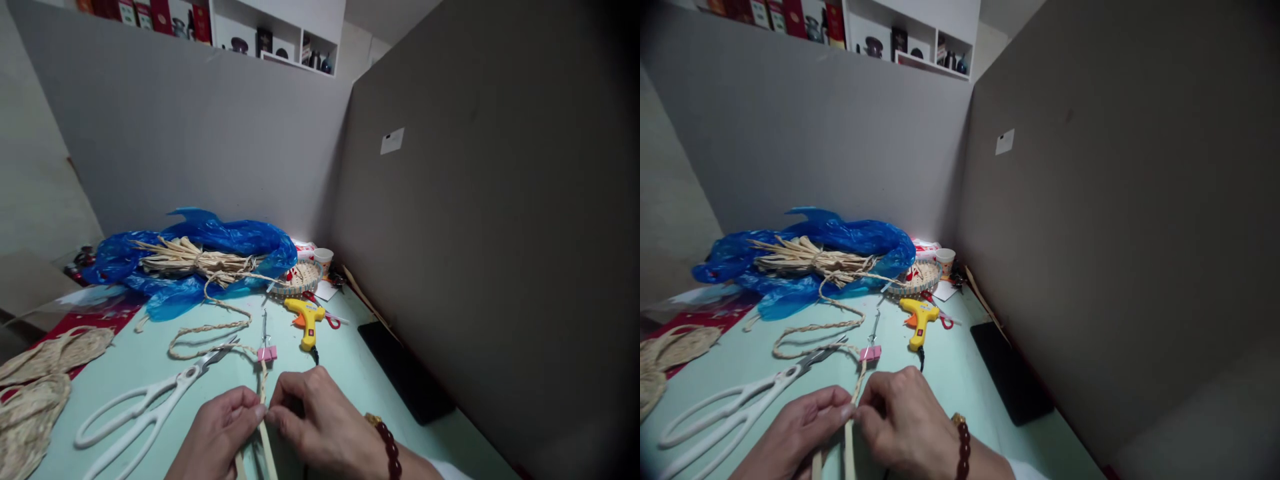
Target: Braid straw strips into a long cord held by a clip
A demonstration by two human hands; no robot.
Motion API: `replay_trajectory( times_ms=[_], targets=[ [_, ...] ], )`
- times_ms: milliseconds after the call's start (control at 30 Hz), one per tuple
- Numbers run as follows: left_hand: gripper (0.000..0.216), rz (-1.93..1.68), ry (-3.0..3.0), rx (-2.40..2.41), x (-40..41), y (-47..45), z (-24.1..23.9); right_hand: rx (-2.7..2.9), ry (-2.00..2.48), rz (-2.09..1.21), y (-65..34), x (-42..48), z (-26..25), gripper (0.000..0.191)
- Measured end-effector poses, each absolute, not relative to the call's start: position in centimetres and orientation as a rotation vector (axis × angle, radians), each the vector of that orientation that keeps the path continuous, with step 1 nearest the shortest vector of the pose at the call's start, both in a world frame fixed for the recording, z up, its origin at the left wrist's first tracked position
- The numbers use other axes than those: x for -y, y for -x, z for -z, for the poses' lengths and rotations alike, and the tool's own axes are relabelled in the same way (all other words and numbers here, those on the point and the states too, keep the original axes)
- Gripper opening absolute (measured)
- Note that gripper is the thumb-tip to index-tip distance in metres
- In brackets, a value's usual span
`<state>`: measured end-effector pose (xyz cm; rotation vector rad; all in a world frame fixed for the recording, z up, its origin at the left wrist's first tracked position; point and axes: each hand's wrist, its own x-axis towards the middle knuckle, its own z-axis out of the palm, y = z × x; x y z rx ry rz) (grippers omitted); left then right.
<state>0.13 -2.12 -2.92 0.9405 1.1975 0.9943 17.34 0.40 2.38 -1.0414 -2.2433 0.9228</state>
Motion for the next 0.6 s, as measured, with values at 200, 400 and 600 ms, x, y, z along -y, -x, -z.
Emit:
replay_trajectory(
  times_ms=[200, 400, 600],
  targets=[
    [0.036, -1.025, -0.962, -1.317, 2.3, -0.5, 1.1, 2.195, 1.118, -1.105, -17.6, -4.1, -3.3, 0.029],
    [0.029, -0.999, -1.088, -1.395, 2.4, -0.3, 0.5, 2.163, 1.311, -1.190, -15.0, -8.7, -2.7, 0.032],
    [0.029, -0.940, -1.273, -1.469, 1.7, 0.8, 1.5, 2.049, 1.279, -1.498, -14.2, -10.1, -1.8, 0.028]
  ],
)
